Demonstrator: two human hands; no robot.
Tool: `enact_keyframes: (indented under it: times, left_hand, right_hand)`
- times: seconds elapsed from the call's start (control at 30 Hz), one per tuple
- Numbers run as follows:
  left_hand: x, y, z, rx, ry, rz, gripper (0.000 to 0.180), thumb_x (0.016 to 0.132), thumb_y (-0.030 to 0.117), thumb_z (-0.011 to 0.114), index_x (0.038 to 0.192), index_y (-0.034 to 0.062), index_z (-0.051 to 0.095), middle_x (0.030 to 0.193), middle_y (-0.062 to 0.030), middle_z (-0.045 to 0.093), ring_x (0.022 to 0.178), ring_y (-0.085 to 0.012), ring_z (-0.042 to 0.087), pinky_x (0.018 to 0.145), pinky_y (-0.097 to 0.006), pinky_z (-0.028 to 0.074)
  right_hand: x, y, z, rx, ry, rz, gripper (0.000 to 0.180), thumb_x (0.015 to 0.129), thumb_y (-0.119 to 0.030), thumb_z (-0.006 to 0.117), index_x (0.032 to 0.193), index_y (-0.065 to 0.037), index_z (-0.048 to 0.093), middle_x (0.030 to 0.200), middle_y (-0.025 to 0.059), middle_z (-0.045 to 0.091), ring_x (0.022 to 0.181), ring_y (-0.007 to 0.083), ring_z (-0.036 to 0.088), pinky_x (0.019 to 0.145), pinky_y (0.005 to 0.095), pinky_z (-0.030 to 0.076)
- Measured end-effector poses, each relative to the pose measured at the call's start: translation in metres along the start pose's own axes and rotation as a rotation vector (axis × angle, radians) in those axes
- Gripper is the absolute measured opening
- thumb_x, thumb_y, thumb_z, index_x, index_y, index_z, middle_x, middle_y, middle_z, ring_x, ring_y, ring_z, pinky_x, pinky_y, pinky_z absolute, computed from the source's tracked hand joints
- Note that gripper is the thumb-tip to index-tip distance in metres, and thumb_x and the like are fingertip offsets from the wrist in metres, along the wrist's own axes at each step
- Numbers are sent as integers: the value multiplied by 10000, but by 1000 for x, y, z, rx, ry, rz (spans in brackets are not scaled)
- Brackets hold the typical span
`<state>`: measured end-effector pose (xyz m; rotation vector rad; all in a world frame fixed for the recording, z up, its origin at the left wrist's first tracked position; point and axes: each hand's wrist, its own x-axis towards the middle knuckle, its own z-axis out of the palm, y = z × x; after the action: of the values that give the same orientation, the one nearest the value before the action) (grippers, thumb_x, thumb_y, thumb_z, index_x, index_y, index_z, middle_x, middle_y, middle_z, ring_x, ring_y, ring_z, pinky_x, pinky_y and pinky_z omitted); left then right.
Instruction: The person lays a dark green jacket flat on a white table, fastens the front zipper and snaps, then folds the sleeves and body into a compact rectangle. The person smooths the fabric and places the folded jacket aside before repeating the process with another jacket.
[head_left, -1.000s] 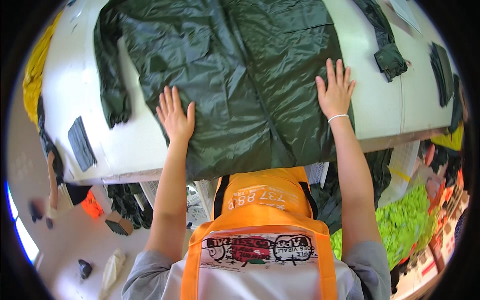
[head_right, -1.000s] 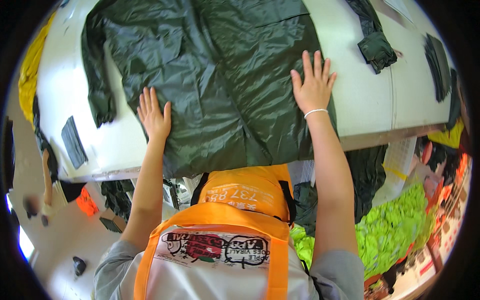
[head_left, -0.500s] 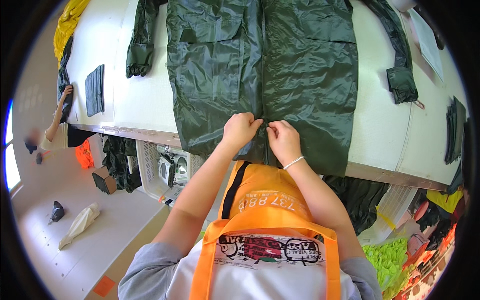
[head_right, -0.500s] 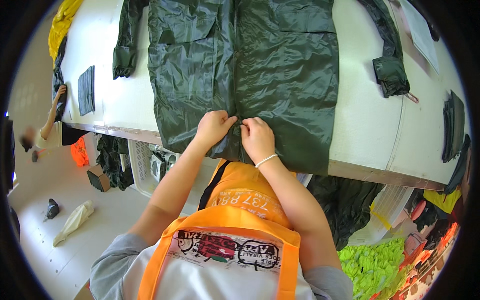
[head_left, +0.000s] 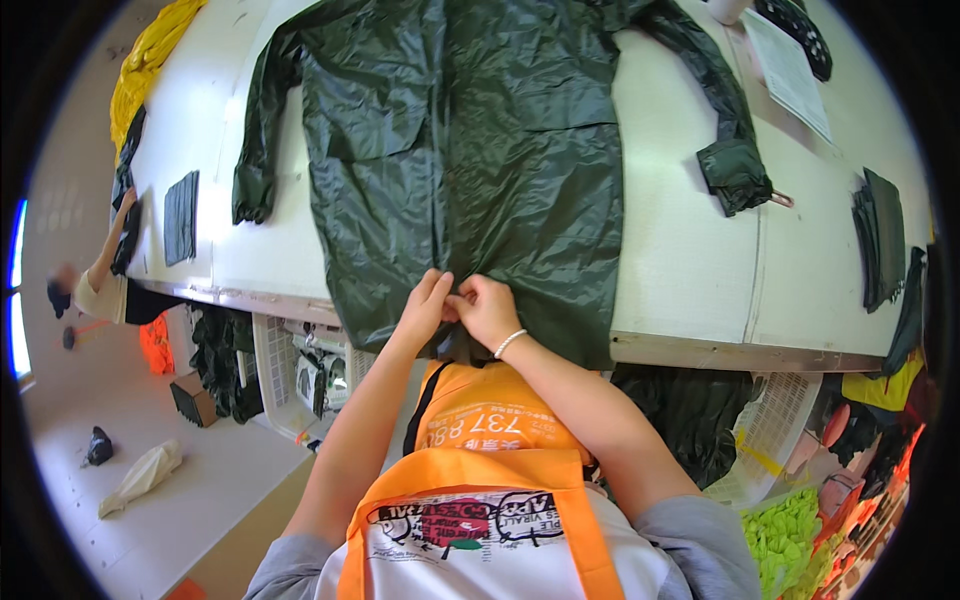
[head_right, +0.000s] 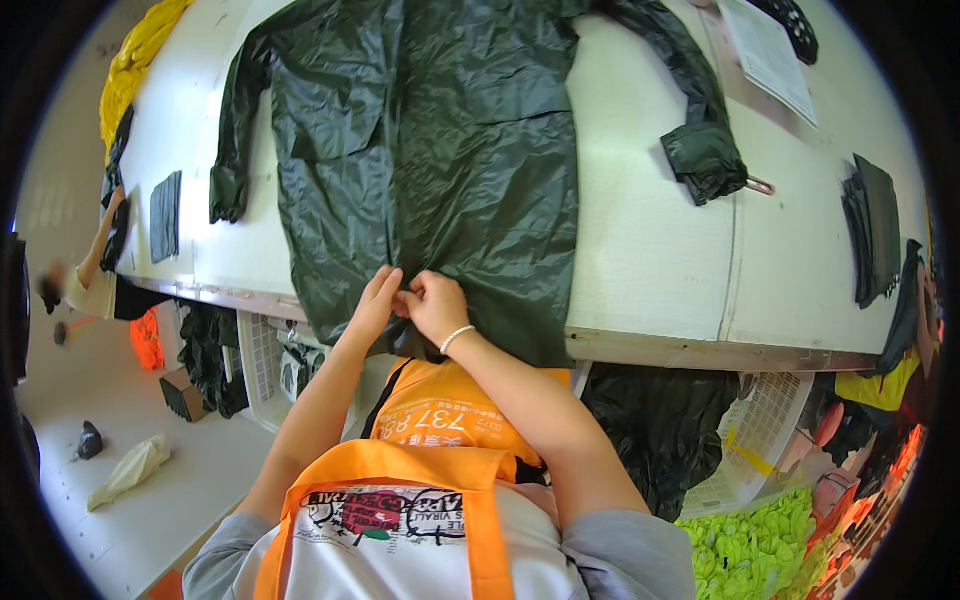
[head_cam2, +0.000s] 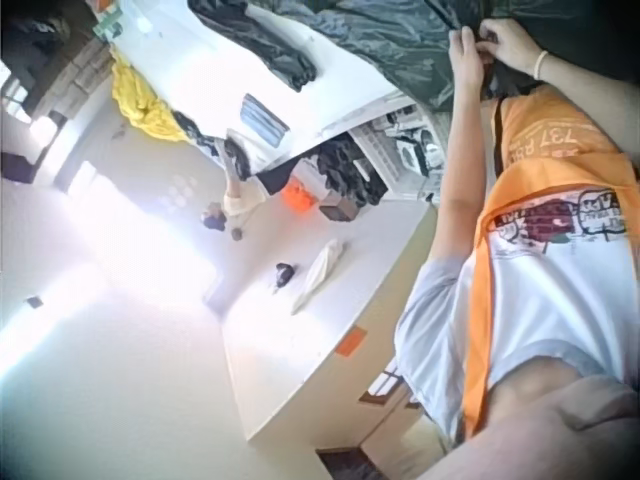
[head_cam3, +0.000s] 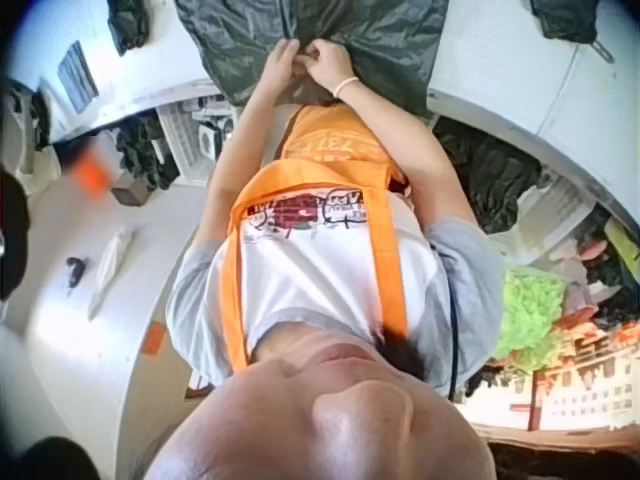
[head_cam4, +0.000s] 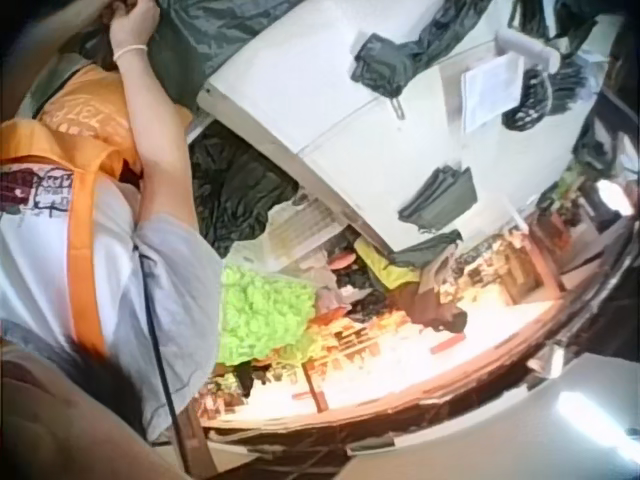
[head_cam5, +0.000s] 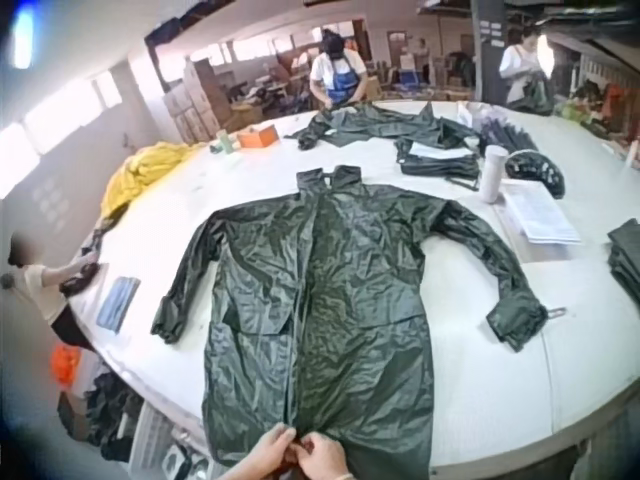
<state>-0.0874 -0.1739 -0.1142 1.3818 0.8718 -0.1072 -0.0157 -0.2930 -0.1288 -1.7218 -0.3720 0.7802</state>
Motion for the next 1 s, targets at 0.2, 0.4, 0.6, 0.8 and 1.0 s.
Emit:
enact_keyframes:
  times: [0.2, 0.4, 0.6, 0.8, 1.0]
  left_hand:
    - [-5, 0, 6, 291, 99, -1, 259, 914, 227, 551, 791, 28, 440, 563, -51, 520, 503, -116, 529, 481, -269, 409]
    - [-46, -20, 8, 659, 175, -49, 292, 893, 256, 575, 752, 18, 481, 579, -116, 551, 512, -220, 563, 512, -337, 433]
    - [-55, -20, 8, 783, 110, -42, 308, 840, 327, 624, 742, 43, 553, 658, -137, 610, 645, -324, 607, 578, -417, 458]
    - [-50, 11, -20, 1043, 90, 64, 182, 818, 233, 636, 821, 53, 611, 698, -144, 610, 663, -324, 599, 611, -418, 473]
    - [51, 71, -142, 1334, 500, 606, 537, 729, 28, 588, 1247, 97, 464, 1277, -118, 471, 1174, -318, 441, 967, -428, 374]
  right_hand:
    - [16, -8, -54, -246, -251, -170, 204, 797, -260, 608, 762, -65, 660, 788, 146, 647, 755, 346, 621, 681, 437, 490]
    - [82, 3, -434, -688, 1190, -538, 359, 719, 39, 424, 990, 51, 659, 986, 259, 635, 935, 394, 603, 890, 437, 469]
    - [96, 147, -613, -176, 446, -53, 277, 942, -43, 384, 1149, 58, 538, 1068, 107, 607, 956, 205, 601, 887, 298, 474]
    - [89, 158, -630, -959, 842, 214, 343, 929, -310, 500, 966, 1, 640, 898, 172, 667, 827, 273, 634, 738, 367, 481]
    - [107, 87, -559, -372, 847, -17, 342, 934, -337, 517, 768, -44, 570, 574, -50, 388, 497, 61, 356, 448, 231, 291]
